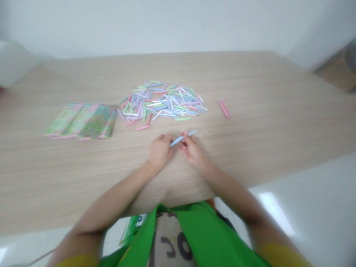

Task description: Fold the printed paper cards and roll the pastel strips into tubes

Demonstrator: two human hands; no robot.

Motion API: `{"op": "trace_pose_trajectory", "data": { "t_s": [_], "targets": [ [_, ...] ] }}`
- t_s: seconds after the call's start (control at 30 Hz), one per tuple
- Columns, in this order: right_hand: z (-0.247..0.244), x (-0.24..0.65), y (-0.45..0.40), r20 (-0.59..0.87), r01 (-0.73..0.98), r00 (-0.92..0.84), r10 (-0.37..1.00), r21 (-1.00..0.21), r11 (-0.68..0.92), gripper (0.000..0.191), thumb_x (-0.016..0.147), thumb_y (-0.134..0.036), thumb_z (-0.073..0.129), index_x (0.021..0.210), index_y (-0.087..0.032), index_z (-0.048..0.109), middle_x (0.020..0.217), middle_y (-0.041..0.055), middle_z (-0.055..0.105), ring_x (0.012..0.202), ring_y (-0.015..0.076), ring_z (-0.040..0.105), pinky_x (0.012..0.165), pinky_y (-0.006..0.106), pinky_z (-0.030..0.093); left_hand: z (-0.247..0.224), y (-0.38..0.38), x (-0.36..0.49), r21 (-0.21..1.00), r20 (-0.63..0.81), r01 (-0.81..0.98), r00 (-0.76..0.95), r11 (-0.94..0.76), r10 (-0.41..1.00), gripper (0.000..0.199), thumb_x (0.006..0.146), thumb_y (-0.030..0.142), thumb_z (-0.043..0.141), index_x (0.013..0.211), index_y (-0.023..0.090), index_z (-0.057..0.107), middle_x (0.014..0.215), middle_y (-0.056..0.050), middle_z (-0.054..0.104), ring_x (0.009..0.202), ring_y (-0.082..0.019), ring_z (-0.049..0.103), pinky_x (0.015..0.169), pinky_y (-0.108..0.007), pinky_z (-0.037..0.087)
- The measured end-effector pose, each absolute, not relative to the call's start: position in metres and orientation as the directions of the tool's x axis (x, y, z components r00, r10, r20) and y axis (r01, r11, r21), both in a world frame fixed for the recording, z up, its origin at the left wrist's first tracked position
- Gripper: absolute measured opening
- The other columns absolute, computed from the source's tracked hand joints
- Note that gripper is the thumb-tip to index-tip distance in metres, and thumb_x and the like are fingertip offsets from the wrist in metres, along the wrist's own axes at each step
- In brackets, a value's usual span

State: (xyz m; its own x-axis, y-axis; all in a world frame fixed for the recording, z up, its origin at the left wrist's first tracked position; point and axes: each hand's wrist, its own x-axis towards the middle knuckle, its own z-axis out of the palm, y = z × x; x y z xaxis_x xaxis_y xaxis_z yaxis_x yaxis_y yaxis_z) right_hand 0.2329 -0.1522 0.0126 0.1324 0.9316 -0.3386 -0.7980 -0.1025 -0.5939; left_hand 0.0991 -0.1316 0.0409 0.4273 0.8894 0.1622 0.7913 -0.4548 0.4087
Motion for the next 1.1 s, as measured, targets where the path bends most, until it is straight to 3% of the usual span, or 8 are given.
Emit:
{"op": "trace_pose_trajectory", "data": {
  "t_s": [0.13, 0.33, 0.5, 0.67, 0.77, 0.93, 1.1],
  "targets": [
    [0.012, 0.234, -0.152, -0.347, -0.794, 0.105, 0.932, -0.593, -0.131, 0.014, 0.085, -0.032, 0.072, 0.078, -0.021, 0.066, 0.055, -0.0093, 0.050, 0.044, 0.0041, 0.035, 0.046, 0.019, 0.034, 0.036, -0.136, 0.095, 0.400, 0.287, 0.744, 0.452, -0.535, 0.844, 0.033, 0.093, 0.039, 0.056, 0.117, 0.017, 0.063, 0.110, -0.012, 0.071, 0.101, -0.024, 0.065, 0.082, -0.031, 0.050],
    [0.011, 0.235, -0.153, -0.311, -0.783, 0.085, 0.947, -0.609, -0.130, 0.014, 0.083, -0.032, 0.074, 0.080, -0.022, 0.065, 0.057, -0.0095, 0.050, 0.044, 0.0037, 0.038, 0.045, 0.018, 0.035, 0.037, -0.136, 0.088, 0.365, 0.346, 0.740, 0.455, -0.565, 0.820, 0.039, 0.099, 0.046, 0.044, 0.105, 0.016, 0.068, 0.098, -0.013, 0.072, 0.099, -0.024, 0.065, 0.078, -0.031, 0.047],
    [0.014, 0.233, -0.154, -0.337, -0.773, 0.116, 0.934, -0.622, -0.129, 0.013, 0.084, -0.033, 0.073, 0.082, -0.022, 0.066, 0.056, -0.0093, 0.049, 0.044, 0.0042, 0.039, 0.045, 0.019, 0.034, 0.037, -0.131, 0.090, 0.553, 0.249, 0.704, 0.370, -0.445, 0.895, 0.038, 0.097, 0.046, 0.047, 0.104, 0.017, 0.070, 0.095, -0.009, 0.074, 0.083, -0.020, 0.066, 0.074, -0.028, 0.047],
    [0.019, 0.235, -0.152, -0.392, -0.792, 0.104, 0.914, -0.588, -0.162, 0.012, 0.086, -0.029, 0.063, 0.079, -0.020, 0.064, 0.054, -0.0086, 0.049, 0.042, 0.0053, 0.041, 0.043, 0.020, 0.033, 0.032, -0.128, 0.091, 0.713, 0.197, 0.589, 0.352, -0.380, 0.915, 0.037, 0.093, 0.048, 0.055, 0.106, 0.017, 0.071, 0.097, -0.007, 0.075, 0.081, -0.017, 0.066, 0.074, -0.026, 0.049],
    [0.019, 0.238, -0.150, -0.410, -0.769, 0.123, 0.904, -0.615, -0.174, 0.017, 0.086, -0.027, 0.060, 0.071, -0.019, 0.059, 0.051, -0.0089, 0.047, 0.040, 0.0053, 0.039, 0.042, 0.020, 0.030, 0.027, -0.126, 0.091, 0.701, 0.233, 0.574, 0.377, -0.424, 0.896, 0.036, 0.092, 0.047, 0.057, 0.107, 0.017, 0.072, 0.100, -0.008, 0.075, 0.083, -0.018, 0.066, 0.078, -0.028, 0.050],
    [0.017, 0.240, -0.147, -0.390, -0.700, 0.222, 0.894, -0.702, -0.132, 0.023, 0.078, -0.036, 0.071, 0.071, -0.020, 0.055, 0.049, -0.0113, 0.045, 0.038, 0.0048, 0.038, 0.041, 0.020, 0.030, 0.021, -0.121, 0.088, 0.600, 0.337, 0.556, 0.476, -0.575, 0.812, 0.036, 0.094, 0.044, 0.053, 0.108, 0.018, 0.072, 0.100, -0.010, 0.074, 0.094, -0.020, 0.066, 0.088, -0.031, 0.050],
    [0.020, 0.249, -0.143, -0.417, -0.700, 0.268, 0.869, -0.704, -0.121, 0.032, 0.081, -0.037, 0.073, 0.066, -0.021, 0.050, 0.045, -0.0111, 0.043, 0.038, 0.0043, 0.038, 0.042, 0.019, 0.030, 0.019, -0.111, 0.081, 0.612, 0.379, 0.568, 0.400, -0.551, 0.834, 0.036, 0.092, 0.046, 0.054, 0.103, 0.017, 0.074, 0.094, -0.010, 0.074, 0.086, -0.018, 0.066, 0.085, -0.029, 0.051]
  ]
}}
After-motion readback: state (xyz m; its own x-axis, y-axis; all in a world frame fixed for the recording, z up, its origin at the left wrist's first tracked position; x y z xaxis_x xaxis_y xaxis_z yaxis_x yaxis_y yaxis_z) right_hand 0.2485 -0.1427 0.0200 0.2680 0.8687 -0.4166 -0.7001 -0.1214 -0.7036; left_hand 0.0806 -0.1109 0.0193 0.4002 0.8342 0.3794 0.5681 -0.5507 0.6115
